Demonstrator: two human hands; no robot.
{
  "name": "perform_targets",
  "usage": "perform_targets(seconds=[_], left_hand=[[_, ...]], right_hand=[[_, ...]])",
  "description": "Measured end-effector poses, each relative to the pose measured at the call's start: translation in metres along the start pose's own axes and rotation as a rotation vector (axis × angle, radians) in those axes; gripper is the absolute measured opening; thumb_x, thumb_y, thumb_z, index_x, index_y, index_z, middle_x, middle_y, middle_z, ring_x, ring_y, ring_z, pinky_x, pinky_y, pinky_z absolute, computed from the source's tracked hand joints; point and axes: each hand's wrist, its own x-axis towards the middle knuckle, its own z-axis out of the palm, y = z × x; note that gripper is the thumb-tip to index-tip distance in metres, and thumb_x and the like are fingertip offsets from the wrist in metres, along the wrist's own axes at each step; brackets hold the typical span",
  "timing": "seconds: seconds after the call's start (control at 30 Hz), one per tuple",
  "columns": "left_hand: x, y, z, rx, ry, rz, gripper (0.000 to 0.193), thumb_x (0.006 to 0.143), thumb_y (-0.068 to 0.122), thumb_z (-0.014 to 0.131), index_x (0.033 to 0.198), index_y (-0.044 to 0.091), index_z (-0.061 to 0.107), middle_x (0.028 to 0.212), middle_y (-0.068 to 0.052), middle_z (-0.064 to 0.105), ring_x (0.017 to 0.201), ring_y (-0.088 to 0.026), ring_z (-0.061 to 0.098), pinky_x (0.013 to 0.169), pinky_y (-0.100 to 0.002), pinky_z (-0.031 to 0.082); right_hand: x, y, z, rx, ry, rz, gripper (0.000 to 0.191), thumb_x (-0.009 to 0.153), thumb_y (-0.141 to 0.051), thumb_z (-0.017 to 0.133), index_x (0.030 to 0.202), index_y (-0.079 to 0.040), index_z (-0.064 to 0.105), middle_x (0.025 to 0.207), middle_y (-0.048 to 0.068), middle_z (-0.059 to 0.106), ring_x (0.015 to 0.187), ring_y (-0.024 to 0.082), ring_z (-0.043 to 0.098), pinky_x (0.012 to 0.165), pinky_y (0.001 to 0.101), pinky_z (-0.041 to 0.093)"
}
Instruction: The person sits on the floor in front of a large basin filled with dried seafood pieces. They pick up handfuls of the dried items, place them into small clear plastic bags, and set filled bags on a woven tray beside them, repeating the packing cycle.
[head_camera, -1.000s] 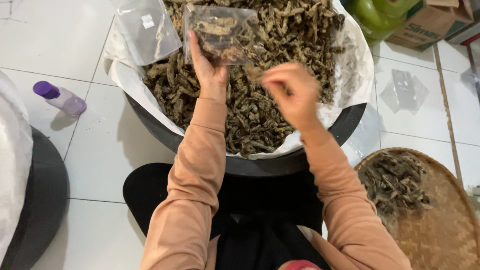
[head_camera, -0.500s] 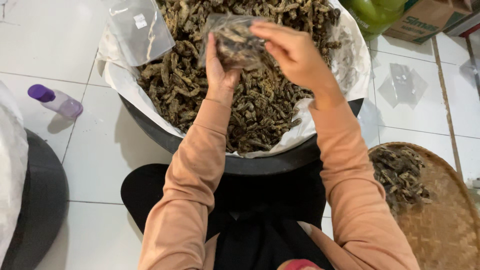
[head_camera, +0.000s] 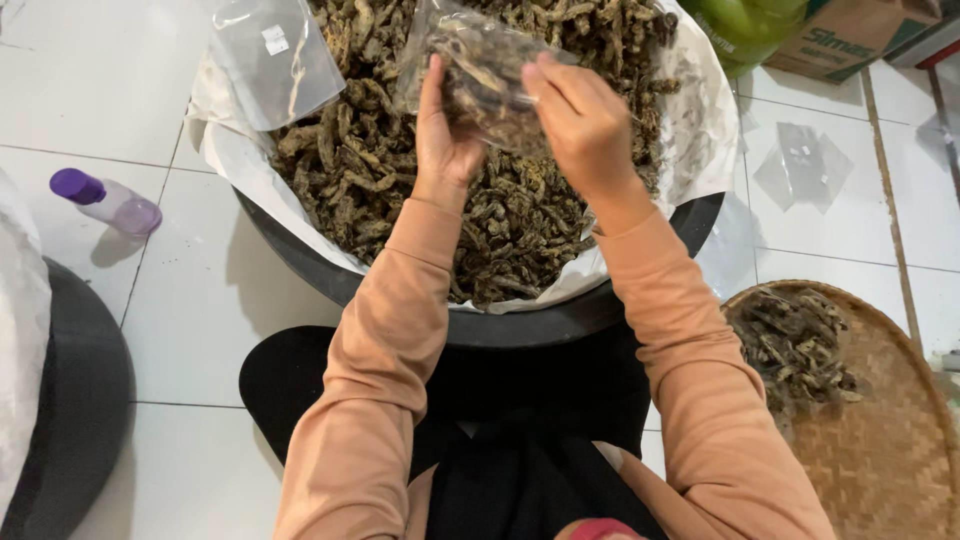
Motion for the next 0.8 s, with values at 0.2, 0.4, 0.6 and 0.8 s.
perform_targets(seconds=[0.2,0.4,0.6,0.8], left_hand=[[0.001,0.018,0.0,-0.068,0.0,0.066,0.069,0.091,0.045,0.07,0.146,0.01,0.048,0.141,-0.018,0.054,0.135,-0.039,0.05,0.116,-0.061,0.046],[0.015,0.04,-0.025,-0.168,-0.1,0.166,0.071,0.091,0.047,0.069,0.148,0.012,0.044,0.144,-0.016,0.05,0.137,-0.039,0.048,0.116,-0.064,0.044],[0.026,0.036,-0.033,-0.205,0.0,0.137,0.067,0.093,0.046,0.067,0.146,0.011,0.046,0.145,-0.015,0.05,0.133,-0.037,0.05,0.113,-0.062,0.045],[0.022,0.027,-0.022,-0.144,-0.063,0.134,0.067,0.095,0.047,0.068,0.146,0.008,0.048,0.144,-0.016,0.052,0.134,-0.037,0.051,0.116,-0.059,0.046]], right_hand=[[-0.025,0.018,0.014,0.595,-0.176,0.174,0.024,0.104,0.003,0.066,0.127,-0.001,0.073,0.129,0.019,0.073,0.122,0.033,0.071,0.104,0.0388,0.061],[-0.076,-0.016,0.054,0.431,-0.424,0.132,0.03,0.074,-0.006,0.078,0.103,-0.006,0.07,0.097,0.017,0.071,0.092,0.039,0.07,0.079,0.0445,0.056],[-0.079,-0.05,0.061,0.393,-0.838,0.387,0.031,0.095,0.003,0.066,0.124,-0.009,0.068,0.09,0.013,0.072,0.075,0.028,0.07,0.065,0.0388,0.055],[-0.023,-0.001,-0.017,0.393,-0.078,0.353,0.021,0.091,0.004,0.073,0.112,0.001,0.074,0.104,0.019,0.064,0.077,0.023,0.065,0.06,0.0299,0.056]])
